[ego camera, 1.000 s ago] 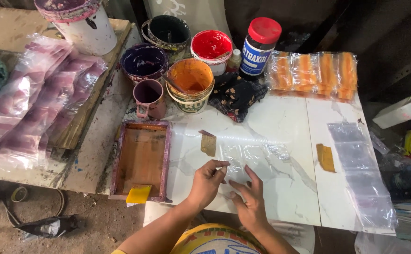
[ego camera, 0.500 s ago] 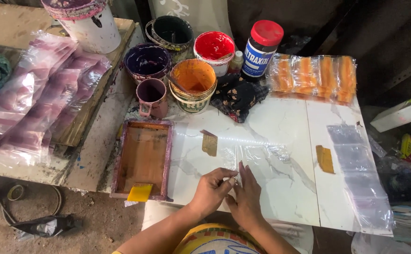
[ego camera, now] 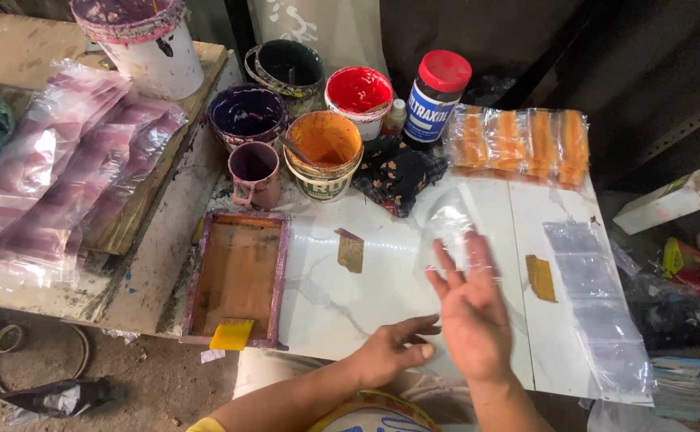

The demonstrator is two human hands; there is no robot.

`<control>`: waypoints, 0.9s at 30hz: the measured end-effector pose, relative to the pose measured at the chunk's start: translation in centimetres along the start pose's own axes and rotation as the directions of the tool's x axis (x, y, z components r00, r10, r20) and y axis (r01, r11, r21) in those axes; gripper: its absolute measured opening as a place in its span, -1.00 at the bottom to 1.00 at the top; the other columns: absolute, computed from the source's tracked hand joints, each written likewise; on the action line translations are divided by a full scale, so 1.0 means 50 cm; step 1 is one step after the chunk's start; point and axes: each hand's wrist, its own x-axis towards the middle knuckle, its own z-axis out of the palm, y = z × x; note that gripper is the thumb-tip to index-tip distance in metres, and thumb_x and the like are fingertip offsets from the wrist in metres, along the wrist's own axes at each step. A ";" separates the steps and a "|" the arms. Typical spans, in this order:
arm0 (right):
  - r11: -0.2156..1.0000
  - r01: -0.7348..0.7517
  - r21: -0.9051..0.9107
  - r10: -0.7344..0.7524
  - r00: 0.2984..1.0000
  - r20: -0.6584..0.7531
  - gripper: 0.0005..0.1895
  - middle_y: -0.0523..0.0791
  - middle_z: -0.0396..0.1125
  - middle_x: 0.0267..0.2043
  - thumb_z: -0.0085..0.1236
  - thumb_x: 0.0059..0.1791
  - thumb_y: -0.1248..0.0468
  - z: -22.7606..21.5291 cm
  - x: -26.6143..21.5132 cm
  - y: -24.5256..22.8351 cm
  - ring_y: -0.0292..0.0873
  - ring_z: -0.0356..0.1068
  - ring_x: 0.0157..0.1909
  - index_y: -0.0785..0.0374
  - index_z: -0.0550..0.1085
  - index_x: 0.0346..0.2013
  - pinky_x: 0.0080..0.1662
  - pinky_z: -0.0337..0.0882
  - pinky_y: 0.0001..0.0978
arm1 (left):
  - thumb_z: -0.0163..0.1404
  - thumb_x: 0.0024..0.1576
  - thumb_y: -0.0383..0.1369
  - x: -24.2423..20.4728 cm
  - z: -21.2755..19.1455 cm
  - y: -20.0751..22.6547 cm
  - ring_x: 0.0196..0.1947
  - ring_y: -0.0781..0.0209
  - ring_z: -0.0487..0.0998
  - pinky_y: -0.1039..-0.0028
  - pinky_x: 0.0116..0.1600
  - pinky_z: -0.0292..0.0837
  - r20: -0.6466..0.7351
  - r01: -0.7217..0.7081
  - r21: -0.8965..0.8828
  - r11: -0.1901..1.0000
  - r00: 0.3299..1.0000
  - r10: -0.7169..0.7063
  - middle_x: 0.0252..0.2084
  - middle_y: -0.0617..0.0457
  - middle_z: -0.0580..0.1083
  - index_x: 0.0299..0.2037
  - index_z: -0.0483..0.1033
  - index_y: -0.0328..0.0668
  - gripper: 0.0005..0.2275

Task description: The person uses a yellow sponge to spread a brown adhesive onto a rectangular wooden frame. They then wipe the work surface with a dark cloth and handle a clear plastic sheet.

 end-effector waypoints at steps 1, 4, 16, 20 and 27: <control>1.000 0.006 -0.001 -0.006 1.000 0.001 -0.14 -0.15 -0.13 0.62 -0.03 -0.06 0.48 0.014 0.004 -0.016 0.26 -0.12 0.64 0.12 0.00 0.53 0.43 0.15 -0.01 | 0.00 0.13 0.00 0.011 0.007 0.010 0.14 0.19 0.47 0.34 0.22 0.43 0.002 -0.004 0.004 1.000 1.000 0.004 0.32 -0.02 0.42 0.41 0.26 -0.09 -0.35; 0.953 0.129 0.273 -0.107 0.990 -0.091 -0.22 -0.03 0.00 0.54 0.09 0.01 0.40 0.029 0.002 -0.049 0.26 0.02 0.54 0.28 0.06 0.52 0.40 0.22 -0.01 | 0.04 0.05 0.11 0.042 0.038 0.033 0.44 0.00 0.21 0.21 0.38 0.27 0.079 -0.038 -0.227 0.973 0.995 0.057 0.51 -0.13 0.15 0.54 -0.14 -0.05 -0.09; 0.960 0.096 0.262 -0.011 0.951 -0.310 -0.34 0.07 0.00 0.57 0.01 0.05 0.27 -0.187 -0.148 0.068 0.31 -0.04 0.53 0.29 0.20 0.46 0.34 0.19 0.05 | -0.33 0.21 0.13 0.166 -0.015 -0.023 0.39 -0.27 0.31 -0.13 0.37 0.20 -0.294 -0.190 -0.840 0.508 0.946 -0.133 0.53 -0.16 0.14 0.53 -0.08 -0.04 -0.28; 0.987 -0.115 0.115 0.162 0.762 -0.627 -0.32 0.02 0.02 0.53 -0.31 0.02 0.25 -0.165 -0.152 0.066 0.26 0.05 0.48 0.18 0.09 0.48 0.32 0.14 0.05 | -0.29 0.30 -0.08 0.174 -0.040 -0.028 0.15 -0.15 0.51 0.10 0.12 0.43 -0.382 -0.237 -0.856 0.459 0.889 -0.253 0.32 -0.14 0.39 0.43 0.21 -0.12 -0.48; 0.909 -0.234 0.344 0.273 0.960 -0.070 0.05 0.12 0.23 0.31 0.40 0.00 0.26 -0.144 -0.203 0.168 0.09 0.28 0.30 0.22 -0.17 0.53 0.32 0.27 -0.09 | -0.29 0.18 0.06 0.113 0.005 0.030 0.36 -0.30 0.38 0.05 0.37 0.27 -0.425 -0.259 -0.785 0.563 0.886 -0.184 0.45 -0.19 0.27 0.54 -0.12 0.00 -0.28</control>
